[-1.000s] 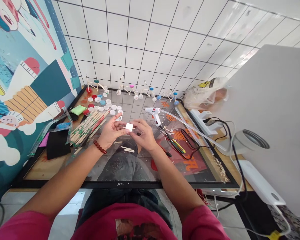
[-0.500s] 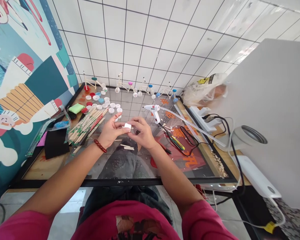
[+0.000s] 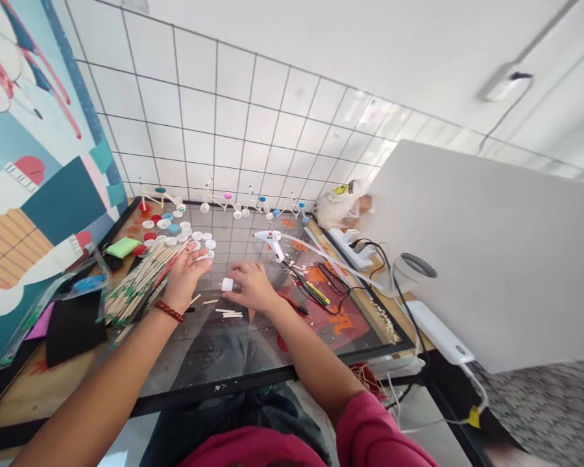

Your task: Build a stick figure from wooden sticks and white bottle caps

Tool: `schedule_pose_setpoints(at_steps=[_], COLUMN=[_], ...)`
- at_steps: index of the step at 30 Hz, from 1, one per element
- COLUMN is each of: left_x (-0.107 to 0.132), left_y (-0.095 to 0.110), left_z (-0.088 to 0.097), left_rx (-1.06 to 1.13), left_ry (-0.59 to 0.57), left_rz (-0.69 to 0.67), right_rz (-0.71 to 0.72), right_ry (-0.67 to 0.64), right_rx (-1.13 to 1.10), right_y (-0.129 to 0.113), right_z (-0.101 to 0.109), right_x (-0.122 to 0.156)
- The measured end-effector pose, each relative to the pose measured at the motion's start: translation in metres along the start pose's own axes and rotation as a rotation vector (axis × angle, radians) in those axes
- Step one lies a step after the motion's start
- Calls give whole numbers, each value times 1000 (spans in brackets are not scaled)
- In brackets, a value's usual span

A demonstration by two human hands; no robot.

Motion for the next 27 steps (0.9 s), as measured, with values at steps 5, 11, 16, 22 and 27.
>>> schedule_pose_setpoints(at_steps=[5,11,16,22,27], left_x=[1,4,2,-7,-11], left_y=[3,12,11,1,0], left_z=[-3,-5,-7,-5,-1], left_rx=[16,0,-14,-132,-181], left_ry=[-37,-24,-19,-50,-22], left_rz=[-14,-49,-59,-115,-166], right_rz=[48,-200,-321,-332,-370], right_ry=[59,176,241,288,394], right_rx=[91,270,336,363,345], right_y=[-11,66,97,58,53], right_z=[30,88,119,101,104], right_x=[27,125,190,215,247])
Point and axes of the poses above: each hand's wrist, its own x-axis away from the middle knuckle, its own z-axis out of the back of the hand, y = z × x, the point moved 9 cm from there along -x, towards the middle knuckle, and after that the axes turned 6 degrees about z, right-handed, at the moved point
